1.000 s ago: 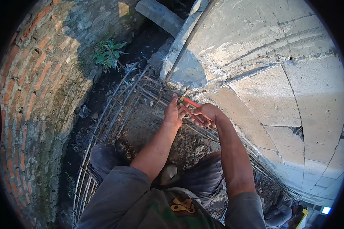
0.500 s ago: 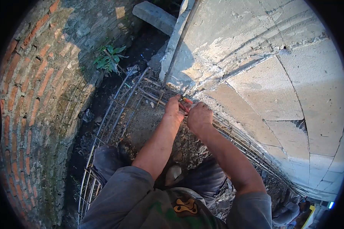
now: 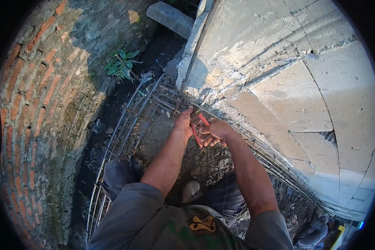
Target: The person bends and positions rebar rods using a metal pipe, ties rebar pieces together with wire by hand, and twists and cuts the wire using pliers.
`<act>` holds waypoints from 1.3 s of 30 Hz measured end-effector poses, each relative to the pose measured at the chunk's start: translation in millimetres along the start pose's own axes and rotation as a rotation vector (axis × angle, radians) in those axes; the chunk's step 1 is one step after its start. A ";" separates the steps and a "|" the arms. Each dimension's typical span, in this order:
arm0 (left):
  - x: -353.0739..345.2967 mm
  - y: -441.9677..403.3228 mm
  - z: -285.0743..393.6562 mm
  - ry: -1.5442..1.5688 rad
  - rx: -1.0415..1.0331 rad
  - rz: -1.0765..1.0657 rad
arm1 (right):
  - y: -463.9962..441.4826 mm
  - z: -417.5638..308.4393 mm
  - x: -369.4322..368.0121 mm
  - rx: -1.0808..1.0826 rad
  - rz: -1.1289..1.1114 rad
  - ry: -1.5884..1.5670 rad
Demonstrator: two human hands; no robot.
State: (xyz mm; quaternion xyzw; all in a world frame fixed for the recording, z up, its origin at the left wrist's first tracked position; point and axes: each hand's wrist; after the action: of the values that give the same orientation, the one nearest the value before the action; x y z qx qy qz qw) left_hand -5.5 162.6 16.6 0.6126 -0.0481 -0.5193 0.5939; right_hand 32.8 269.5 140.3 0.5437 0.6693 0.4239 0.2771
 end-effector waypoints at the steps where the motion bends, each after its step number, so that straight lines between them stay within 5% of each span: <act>1: 1.8 -4.3 -1.8 0.004 -0.002 -0.002 | -3.9 2.3 2.3 0.008 0.024 0.081; 13: 53.2 1.1 0.6 -0.103 -0.008 -0.237 | 5.4 33.3 -37.9 0.108 0.113 -0.019; 20: 61.8 49.6 -21.1 -0.146 -0.094 -0.128 | -1.8 95.1 -29.5 0.279 0.230 0.066; 24: 74.0 79.7 -24.7 -0.488 -0.141 -0.029 | -30.5 134.1 -43.9 0.307 0.201 -0.067; 25: 77.1 86.9 -25.1 -0.557 -0.172 -0.027 | -33.0 140.6 -45.9 0.218 0.070 -0.322; 30: 148.2 48.1 -59.1 -0.657 -0.085 0.096 | -9.5 133.3 -46.5 0.134 -0.138 -0.403; 33: 161.4 31.9 -91.2 -0.408 0.010 0.004 | -2.0 113.5 -41.2 0.254 0.082 0.512; 37: 167.1 28.3 -110.7 -0.492 0.016 0.248 | 28.9 99.0 -7.5 0.277 0.221 0.787; 39: 147.9 41.8 -95.3 -0.926 0.057 0.222 | 33.9 95.8 13.5 0.182 0.173 0.894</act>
State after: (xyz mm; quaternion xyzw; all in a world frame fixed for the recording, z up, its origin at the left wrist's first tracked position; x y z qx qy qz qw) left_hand 151.3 115.2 -59.9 0.3239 -0.3871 -0.6698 0.5446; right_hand 125.8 309.6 124.3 0.3834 0.7098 0.5778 -0.1239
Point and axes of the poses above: each hand's wrist, its own y-axis away from the middle knuckle, its own x-axis out of the back of the hand, z = x × y, and after that the axes turned 2 degrees about -y, right-handed
